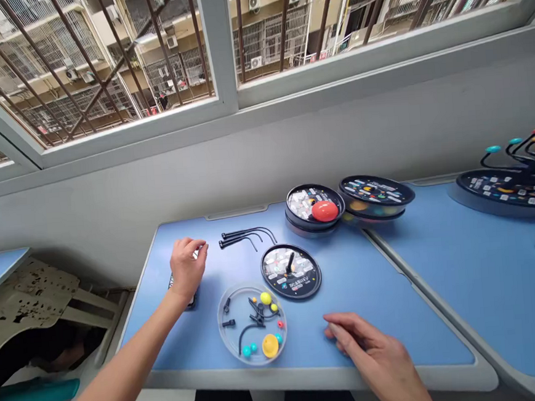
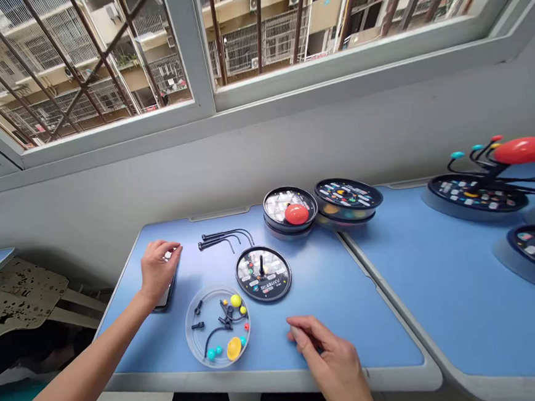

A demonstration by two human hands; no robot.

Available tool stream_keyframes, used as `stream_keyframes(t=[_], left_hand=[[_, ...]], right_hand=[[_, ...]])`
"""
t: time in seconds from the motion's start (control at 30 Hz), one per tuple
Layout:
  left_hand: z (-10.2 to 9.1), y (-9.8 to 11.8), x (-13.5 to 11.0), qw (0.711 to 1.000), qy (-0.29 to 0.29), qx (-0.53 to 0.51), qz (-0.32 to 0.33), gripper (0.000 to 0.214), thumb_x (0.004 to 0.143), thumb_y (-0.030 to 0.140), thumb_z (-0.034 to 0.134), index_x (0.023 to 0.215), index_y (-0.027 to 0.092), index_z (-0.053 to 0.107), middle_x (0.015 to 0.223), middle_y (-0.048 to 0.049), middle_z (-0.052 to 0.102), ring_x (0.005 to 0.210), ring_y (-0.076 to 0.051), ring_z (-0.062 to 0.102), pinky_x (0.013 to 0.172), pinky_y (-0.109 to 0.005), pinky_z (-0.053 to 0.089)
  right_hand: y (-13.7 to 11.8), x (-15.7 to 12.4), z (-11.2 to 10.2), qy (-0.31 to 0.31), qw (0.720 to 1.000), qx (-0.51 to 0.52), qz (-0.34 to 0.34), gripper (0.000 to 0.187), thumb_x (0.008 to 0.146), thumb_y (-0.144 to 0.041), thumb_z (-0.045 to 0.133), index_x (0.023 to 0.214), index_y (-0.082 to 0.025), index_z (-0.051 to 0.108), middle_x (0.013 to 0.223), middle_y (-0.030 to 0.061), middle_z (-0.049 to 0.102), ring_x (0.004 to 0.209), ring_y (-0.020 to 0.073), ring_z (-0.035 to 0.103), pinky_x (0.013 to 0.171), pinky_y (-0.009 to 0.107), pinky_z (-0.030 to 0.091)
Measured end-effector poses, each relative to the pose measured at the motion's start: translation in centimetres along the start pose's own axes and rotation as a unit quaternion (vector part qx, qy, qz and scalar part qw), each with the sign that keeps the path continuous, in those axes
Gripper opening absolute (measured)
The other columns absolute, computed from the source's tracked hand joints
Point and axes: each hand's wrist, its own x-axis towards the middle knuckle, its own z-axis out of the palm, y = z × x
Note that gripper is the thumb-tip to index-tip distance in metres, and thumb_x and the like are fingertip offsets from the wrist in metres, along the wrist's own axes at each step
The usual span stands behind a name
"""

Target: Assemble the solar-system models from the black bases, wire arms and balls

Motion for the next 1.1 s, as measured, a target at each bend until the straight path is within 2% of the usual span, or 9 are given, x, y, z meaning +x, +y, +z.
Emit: stream_keyframes(t=[0.07, 0.2, 0.3, 0.37, 0.5, 0.77, 0.87, 0.97, 1.1], left_hand=[[-1.7, 0.9, -1.6, 0.997, -0.020, -0.076, 0.020, 0.009, 0.079, 0.018, 0.058, 0.075, 0.018, 0.067, 0.071, -0.0028, 0.063, 0.071, -0.017, 0.052, 0.068, -0.028, 0.043], [-3.9, 3.4, -4.4, 0.964, -0.204, -0.157, 0.060, 0.010, 0.078, 0.015, 0.059, 0.074, 0.018, 0.068, 0.070, -0.0021, 0.064, 0.069, -0.016, 0.052, 0.064, -0.026, 0.043], [-4.1, 5.0, -5.5, 0.928, -0.330, -0.139, 0.099, 0.014, 0.076, 0.011, 0.059, 0.079, 0.020, 0.070, 0.074, -0.0024, 0.064, 0.072, -0.016, 0.051, 0.062, -0.025, 0.041], [-3.9, 5.7, -6.0, 0.912, -0.374, -0.092, 0.141, 0.017, 0.076, 0.009, 0.057, 0.071, 0.020, 0.069, 0.072, -0.0030, 0.062, 0.071, -0.017, 0.049, 0.059, -0.026, 0.038], [-2.9, 6.5, -6.4, 0.892, -0.414, -0.023, 0.177, 0.021, 0.074, 0.010, 0.057, 0.054, 0.017, 0.061, 0.064, -0.0033, 0.056, 0.067, -0.017, 0.047, 0.057, -0.027, 0.034], [-1.3, 7.2, -6.7, 0.890, -0.412, -0.059, 0.186, 0.006, 0.073, 0.014, 0.061, 0.068, 0.016, 0.064, 0.075, -0.0059, 0.059, 0.076, -0.020, 0.051, 0.061, -0.029, 0.037], [-1.4, 7.0, -6.2, 0.893, -0.409, -0.122, 0.144, 0.008, 0.072, 0.012, 0.061, 0.069, 0.016, 0.067, 0.074, -0.0073, 0.061, 0.077, -0.022, 0.052, 0.061, -0.030, 0.039], [-2.5, 6.5, -5.3, 0.888, -0.386, -0.248, 0.012, 0.010, 0.071, 0.015, 0.061, 0.075, 0.018, 0.069, 0.073, -0.0046, 0.064, 0.072, -0.019, 0.054, 0.062, -0.028, 0.041], [-4.6, 5.3, -4.7, 0.820, -0.362, -0.399, -0.192, 0.007, 0.067, 0.018, 0.062, 0.072, 0.017, 0.066, 0.062, -0.0004, 0.060, 0.058, -0.013, 0.053, 0.054, -0.024, 0.040]], right_hand=[[-0.1, -0.1, 0.0, -0.001, 1.000, -0.001, 0.005, 0.030, 0.076, -0.045, 0.050, 0.080, -0.022, 0.067, 0.065, 0.0036, 0.071, 0.057, 0.0172, 0.065, 0.054, 0.021, 0.052], [-0.1, -0.3, 0.0, -0.003, 1.000, 0.001, 0.015, 0.030, 0.075, -0.045, 0.050, 0.081, -0.022, 0.067, 0.067, 0.0038, 0.071, 0.059, 0.0175, 0.065, 0.055, 0.022, 0.053], [0.0, -0.4, 0.0, 0.000, 1.000, 0.003, 0.016, 0.030, 0.075, -0.045, 0.051, 0.082, -0.021, 0.067, 0.066, 0.0041, 0.071, 0.058, 0.0175, 0.065, 0.055, 0.022, 0.053], [0.0, -0.4, 0.0, 0.003, 1.000, 0.005, 0.015, 0.030, 0.074, -0.045, 0.051, 0.081, -0.021, 0.067, 0.065, 0.0040, 0.070, 0.057, 0.0172, 0.064, 0.055, 0.022, 0.053], [-0.2, -0.4, 0.0, 0.004, 1.000, 0.002, 0.029, 0.030, 0.073, -0.047, 0.052, 0.079, -0.021, 0.067, 0.064, 0.0039, 0.070, 0.057, 0.0171, 0.063, 0.055, 0.022, 0.053], [-0.2, -0.4, 0.1, 0.005, 1.000, -0.004, 0.029, 0.030, 0.074, -0.046, 0.053, 0.080, -0.021, 0.068, 0.065, 0.0040, 0.070, 0.058, 0.0176, 0.063, 0.055, 0.022, 0.053], [-1.2, -0.3, -0.1, -0.002, 1.000, -0.001, 0.018, 0.029, 0.075, -0.045, 0.053, 0.080, -0.021, 0.067, 0.064, 0.0041, 0.069, 0.057, 0.0173, 0.062, 0.053, 0.022, 0.052], [-2.7, 0.0, -0.4, -0.007, 1.000, 0.000, -0.011, 0.027, 0.076, -0.043, 0.052, 0.080, -0.022, 0.067, 0.066, 0.0040, 0.069, 0.054, 0.0167, 0.061, 0.047, 0.022, 0.050], [-4.5, 0.6, -0.7, -0.022, 0.997, -0.005, -0.068, 0.023, 0.079, -0.040, 0.052, 0.081, -0.023, 0.067, 0.067, 0.0033, 0.069, 0.056, 0.0166, 0.062, 0.049, 0.022, 0.049]])
